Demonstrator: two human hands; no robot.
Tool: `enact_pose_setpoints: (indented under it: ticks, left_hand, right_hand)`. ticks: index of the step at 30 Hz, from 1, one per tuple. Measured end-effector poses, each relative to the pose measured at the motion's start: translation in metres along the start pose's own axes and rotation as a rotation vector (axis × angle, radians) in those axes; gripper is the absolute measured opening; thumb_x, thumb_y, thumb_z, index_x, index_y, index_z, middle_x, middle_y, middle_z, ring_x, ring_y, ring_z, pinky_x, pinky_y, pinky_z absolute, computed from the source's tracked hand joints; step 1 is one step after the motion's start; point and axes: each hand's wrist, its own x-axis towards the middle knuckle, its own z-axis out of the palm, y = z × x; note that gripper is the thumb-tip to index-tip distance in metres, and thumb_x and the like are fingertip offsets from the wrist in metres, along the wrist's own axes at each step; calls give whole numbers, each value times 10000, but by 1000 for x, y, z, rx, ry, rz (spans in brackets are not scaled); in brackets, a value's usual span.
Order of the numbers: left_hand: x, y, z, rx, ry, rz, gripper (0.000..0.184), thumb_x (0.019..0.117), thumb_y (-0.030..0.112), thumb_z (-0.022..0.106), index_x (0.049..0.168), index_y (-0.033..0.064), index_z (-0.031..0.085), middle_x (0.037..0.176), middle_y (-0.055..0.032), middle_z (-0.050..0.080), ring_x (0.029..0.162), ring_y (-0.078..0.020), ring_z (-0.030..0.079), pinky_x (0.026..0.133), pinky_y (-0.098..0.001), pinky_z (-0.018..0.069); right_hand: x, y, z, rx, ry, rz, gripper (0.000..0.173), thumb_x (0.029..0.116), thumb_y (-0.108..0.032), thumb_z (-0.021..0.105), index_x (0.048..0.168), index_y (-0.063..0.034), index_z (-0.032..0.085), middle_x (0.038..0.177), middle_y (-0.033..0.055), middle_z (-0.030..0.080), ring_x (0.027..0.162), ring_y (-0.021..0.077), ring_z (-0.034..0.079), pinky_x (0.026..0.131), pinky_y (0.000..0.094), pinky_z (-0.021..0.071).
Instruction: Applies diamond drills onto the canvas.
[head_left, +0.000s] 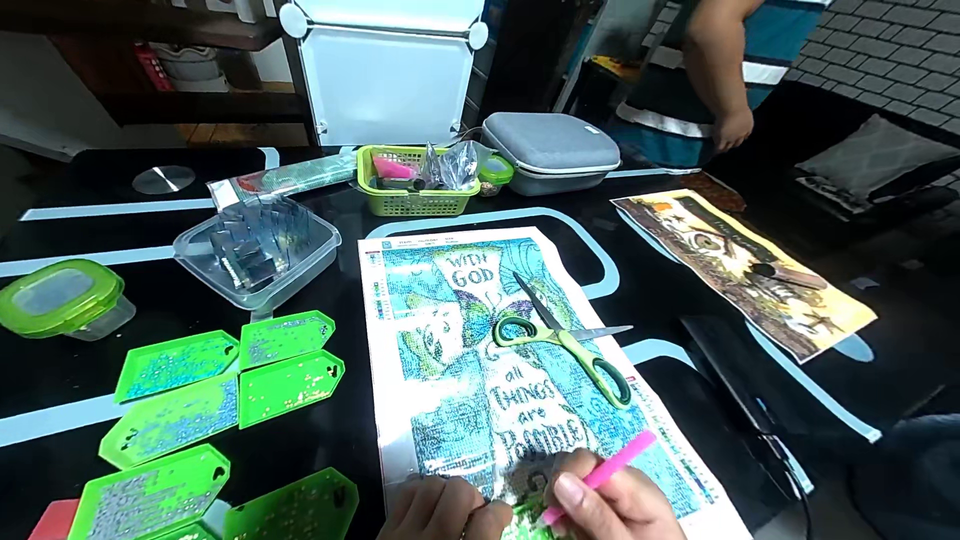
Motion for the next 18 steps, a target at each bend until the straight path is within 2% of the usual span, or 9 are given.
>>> enact_pose_setpoints:
  ticks: [2, 4, 9, 18]
  left_hand:
    - [0, -1, 0, 2, 2, 5, 460, 849, 421, 793, 1165, 89, 755, 1003, -141, 713, 958, -325, 668, 873, -446, 523]
    - [0, -1, 1, 5, 5, 10, 459, 852, 423, 791, 1167, 90, 754, 1010, -140, 715, 959, -324, 669, 871, -442, 523]
    - [-1, -1, 1, -4, -1, -1, 465, 850, 425, 796, 1170, 91, 757, 1027, -144, 720, 973, -332, 676, 866, -449, 539]
    - [-1, -1, 1, 2, 7, 2, 460, 849, 429, 796, 1164, 97, 759, 1017, -136, 719, 956, -318, 672, 851, -429, 535]
  right_hand:
    - [8, -2, -5, 85, 79, 79, 225, 1096, -242, 502, 972, -143, 662, 827, -91, 698, 701, -54, 632, 617, 131, 527]
    - [16, 4, -9, 53, 136, 56, 224, 1095, -238, 504, 960, -146, 657, 806, -101, 684, 674, -55, 617, 589, 124, 513]
    - [21, 23, -10, -92, 121, -110, 260, 1105, -229, 492, 940, -79, 627, 761, -54, 638, 671, -67, 585, 606, 99, 484]
    - [21, 26, -9, -157, 80, -123, 271, 1106, -226, 492, 938, -54, 616, 749, -14, 622, 667, -40, 588, 609, 116, 490]
